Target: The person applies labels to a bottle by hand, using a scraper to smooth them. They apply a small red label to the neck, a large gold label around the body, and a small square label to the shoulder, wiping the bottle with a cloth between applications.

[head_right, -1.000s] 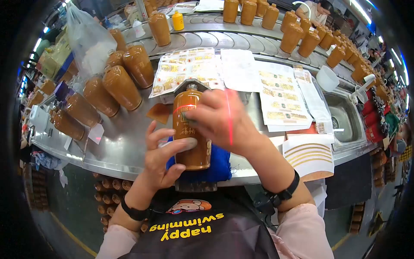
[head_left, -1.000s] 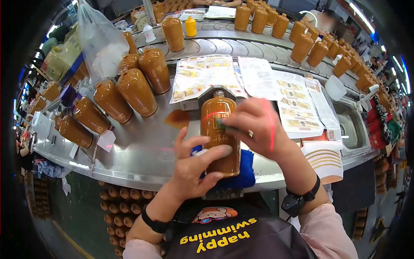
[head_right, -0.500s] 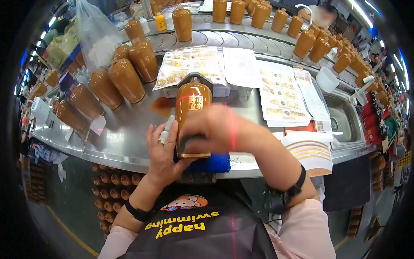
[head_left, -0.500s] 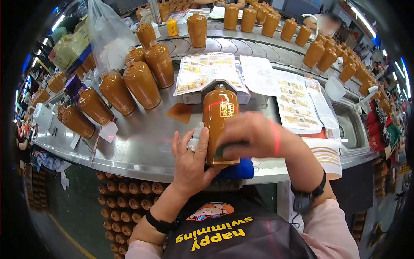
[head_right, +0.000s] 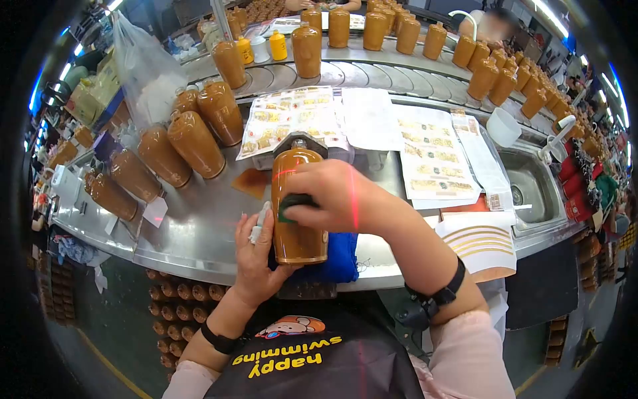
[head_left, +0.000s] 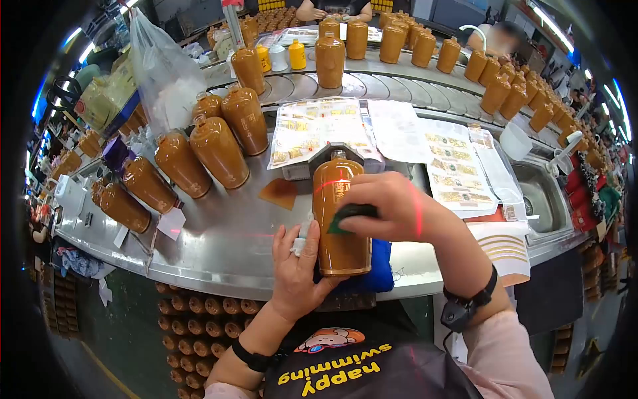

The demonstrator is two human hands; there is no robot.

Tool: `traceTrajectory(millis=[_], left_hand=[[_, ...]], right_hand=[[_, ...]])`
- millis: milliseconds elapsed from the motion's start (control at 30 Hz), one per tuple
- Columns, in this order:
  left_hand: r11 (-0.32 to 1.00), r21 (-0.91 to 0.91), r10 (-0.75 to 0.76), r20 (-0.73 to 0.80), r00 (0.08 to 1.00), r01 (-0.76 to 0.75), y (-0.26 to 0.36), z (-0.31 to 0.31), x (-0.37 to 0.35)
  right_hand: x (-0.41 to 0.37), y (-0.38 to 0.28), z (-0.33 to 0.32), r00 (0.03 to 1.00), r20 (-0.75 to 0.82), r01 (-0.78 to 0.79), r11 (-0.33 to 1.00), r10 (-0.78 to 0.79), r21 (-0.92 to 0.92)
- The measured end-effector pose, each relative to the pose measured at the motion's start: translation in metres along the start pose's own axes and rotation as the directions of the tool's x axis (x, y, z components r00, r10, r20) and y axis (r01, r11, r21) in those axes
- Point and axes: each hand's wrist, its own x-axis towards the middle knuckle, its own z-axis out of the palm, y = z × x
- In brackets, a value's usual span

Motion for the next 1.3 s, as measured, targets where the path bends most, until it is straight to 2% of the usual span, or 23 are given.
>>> traceTrajectory(millis=[67,133,167,267,300,367,433,467,500,533,567,633,733,867,900,933,1000,1033,1133,1267,1300], left_hand=[[1.000,0.011,-0.003,0.004,1.000,0.003,0.001,0.000,0.000],[1.000,0.016,-0.009,0.008,1.000,0.009,0.001,-0.001,0.000],[1.000,0.015,-0.008,0.009,1.000,0.007,0.000,-0.002,0.000],[1.000,0.006,-0.010,0.011,1.000,0.010,-0.002,-0.002,0.000],[1.000,-0.006,-0.009,0.013,1.000,0.009,-0.003,-0.001,-0.001],[0.998,-0.067,-0.005,0.053,0.999,0.009,-0.003,-0.003,-0.002],[0.990,-0.137,-0.002,0.102,0.995,0.016,-0.007,-0.016,0.004],[0.923,-0.367,-0.091,0.095,0.991,0.120,-0.016,-0.011,0.005],[0.789,-0.578,-0.179,0.109,0.978,0.209,-0.030,0.002,0.009],[0.599,-0.751,-0.261,0.145,0.954,0.278,-0.036,0.007,0.021],[0.309,-0.888,-0.314,0.243,0.918,0.341,-0.041,0.008,0.038],[-0.014,-0.843,-0.384,0.501,0.775,0.538,-0.051,0.012,0.082],[-0.447,-0.654,-0.106,0.717,0.689,0.611,-0.070,0.035,0.124],[-0.355,-0.629,-0.118,0.764,0.634,0.692,-0.071,0.036,0.137],[-0.343,-0.613,-0.101,0.778,0.621,0.712,-0.073,0.037,0.136],[-0.330,-0.598,-0.087,0.790,0.607,0.730,-0.076,0.036,0.135],[-0.268,-0.668,-0.023,0.725,0.689,0.694,-0.074,0.029,0.135],[-0.228,-0.701,-0.009,0.695,0.719,0.676,-0.067,0.019,0.137],[-0.147,-0.747,-0.043,0.660,0.750,0.648,-0.048,-0.008,0.138],[-0.109,-0.779,-0.045,0.625,0.780,0.618,-0.039,-0.017,0.134],[-0.102,-0.786,-0.039,0.615,0.787,0.609,-0.038,-0.017,0.133]], right_hand=[[0.028,0.003,0.004,0.996,0.071,0.070,0.984,-0.058,-0.167],[0.058,0.016,-0.001,0.979,-0.051,-0.205,0.916,0.200,-0.344],[0.067,0.021,-0.003,0.977,-0.165,-0.194,0.877,0.134,-0.440],[0.066,-0.005,-0.004,0.997,0.077,0.016,0.973,0.002,-0.231],[0.065,-0.004,0.004,0.993,0.115,0.009,0.944,0.031,-0.331],[0.066,0.021,0.005,0.976,-0.203,-0.161,0.884,0.076,-0.439],[0.063,0.027,-0.008,0.889,-0.454,-0.286,0.837,0.050,-0.466],[0.053,0.032,-0.011,0.874,-0.486,-0.156,0.935,-0.020,-0.318],[0.042,0.028,-0.012,0.873,-0.482,-0.196,0.961,0.080,-0.197],[0.030,0.021,-0.009,0.868,-0.464,-0.238,0.969,0.178,-0.073],[0.019,0.020,-0.003,0.840,-0.485,-0.257,0.966,0.242,0.036],[-0.002,0.019,0.008,0.780,-0.504,-0.277,0.927,0.370,0.251],[-0.029,0.011,0.009,0.728,-0.417,-0.418,0.834,0.545,0.360],[-0.060,0.009,0.009,0.713,-0.432,-0.370,0.819,0.553,0.439],[-0.065,0.007,0.007,0.727,-0.440,-0.369,0.841,0.527,0.396],[-0.064,0.003,0.006,0.751,-0.485,-0.342,0.892,0.449,0.297],[-0.060,-0.004,0.006,0.788,-0.549,-0.277,0.957,0.279,0.090],[-0.062,-0.005,0.007,0.814,-0.481,-0.317,0.943,0.326,0.104],[-0.051,-0.004,0.017,0.897,-0.439,-0.094,0.946,-0.055,-0.311],[-0.043,-0.024,0.027,0.920,-0.334,0.036,0.890,-0.208,-0.454],[-0.047,-0.025,0.031,0.923,-0.342,0.003,0.893,-0.176,-0.450]])
